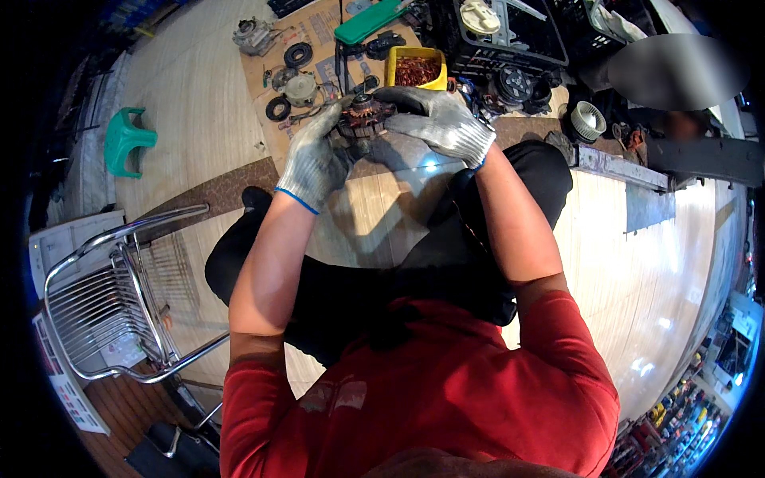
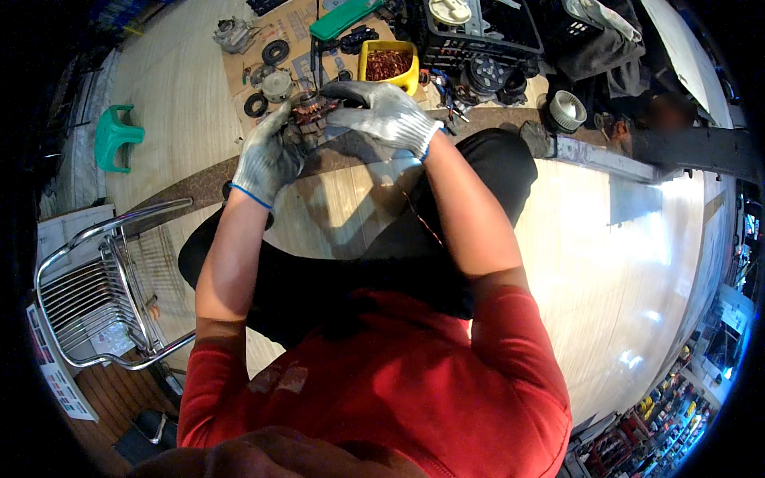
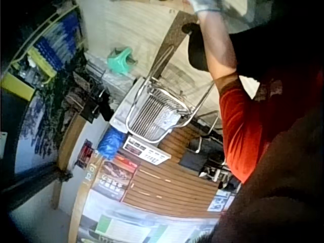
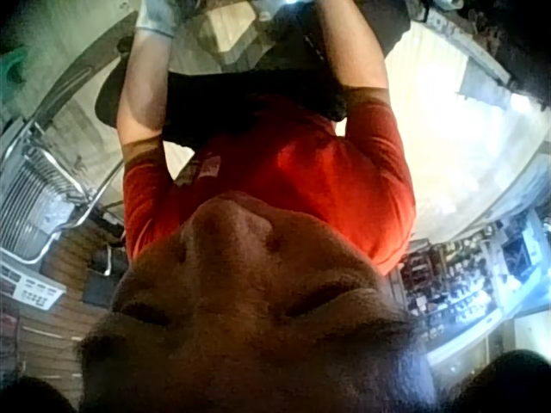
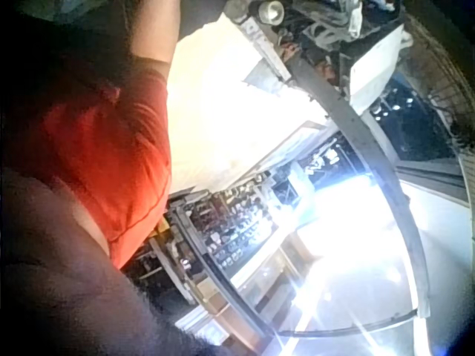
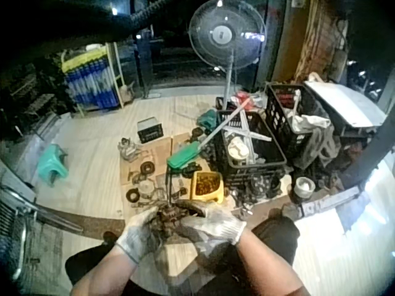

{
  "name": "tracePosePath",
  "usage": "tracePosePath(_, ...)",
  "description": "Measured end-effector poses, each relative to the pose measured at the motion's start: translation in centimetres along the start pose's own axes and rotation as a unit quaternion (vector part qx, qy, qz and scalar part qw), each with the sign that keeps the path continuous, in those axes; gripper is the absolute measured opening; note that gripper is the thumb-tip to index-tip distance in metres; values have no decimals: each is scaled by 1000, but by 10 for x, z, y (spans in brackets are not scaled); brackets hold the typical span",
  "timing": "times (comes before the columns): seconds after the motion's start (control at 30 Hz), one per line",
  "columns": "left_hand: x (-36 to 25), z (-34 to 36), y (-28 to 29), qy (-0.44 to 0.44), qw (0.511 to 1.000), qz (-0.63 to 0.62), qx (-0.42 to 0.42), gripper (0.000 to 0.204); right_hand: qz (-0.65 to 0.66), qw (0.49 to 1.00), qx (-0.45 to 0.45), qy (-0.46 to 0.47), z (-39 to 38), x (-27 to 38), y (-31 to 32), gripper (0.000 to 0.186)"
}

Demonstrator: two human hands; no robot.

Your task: The person, wearing gloves, uses a metal wire to secure parts of a stator or similar mechanical component while sitting on the floor.

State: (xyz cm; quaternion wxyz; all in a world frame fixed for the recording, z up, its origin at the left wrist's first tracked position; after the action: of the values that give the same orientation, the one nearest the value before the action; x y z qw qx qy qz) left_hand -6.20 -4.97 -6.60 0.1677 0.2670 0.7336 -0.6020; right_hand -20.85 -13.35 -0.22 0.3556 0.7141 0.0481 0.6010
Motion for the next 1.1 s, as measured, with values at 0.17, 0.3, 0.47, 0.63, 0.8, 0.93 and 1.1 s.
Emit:
tracePosePath(0.17, 2, -2, -5, 52, 998, 42, -5, 37, 96, 994, -38, -41, -1, -14, 2, 38)
tracePosePath(0.3, 4, -10, -6, 90, 989, 102, -59, 39, 245, 958, -5, -151, -1, -29, -13, 39)
tracePosePath(0.47, 7, -14, -1, 135, 961, 187, -150, 42, 199, 979, -34, -25, 0, -60, -17, 36)
tracePosePath(0.63, 9, -10, 11, 136, 963, 194, -131, 42, 317, 946, -13, -66, 2, -77, -32, 34)
tracePosePath(0.8, 8, -10, 14, 132, 951, 229, -161, 55, 168, 985, 23, -41, -2, -57, -32, 43)
tracePosePath(0.93, 9, -7, 17, 134, 951, 232, -157, 58, 137, 990, 39, -6, 3, -78, -38, 49)
tracePosePath(1.1, 10, -10, 16, 157, 945, 237, -164, 60, 100, 994, 23, 45, -2, -72, -37, 54)
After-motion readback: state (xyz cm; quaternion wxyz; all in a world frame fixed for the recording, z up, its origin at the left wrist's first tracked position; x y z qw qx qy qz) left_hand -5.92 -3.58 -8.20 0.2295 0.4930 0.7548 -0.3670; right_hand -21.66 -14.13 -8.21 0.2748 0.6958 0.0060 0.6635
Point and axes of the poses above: each hand's wrist, its own z-axis towards the middle knuckle, its own y-axis out of the back of the hand, x = y × z, the point moved 7 cm from there along z, towards the middle knuckle, and after that the axes turned 11 degrees about x, right-handed, at the moved point
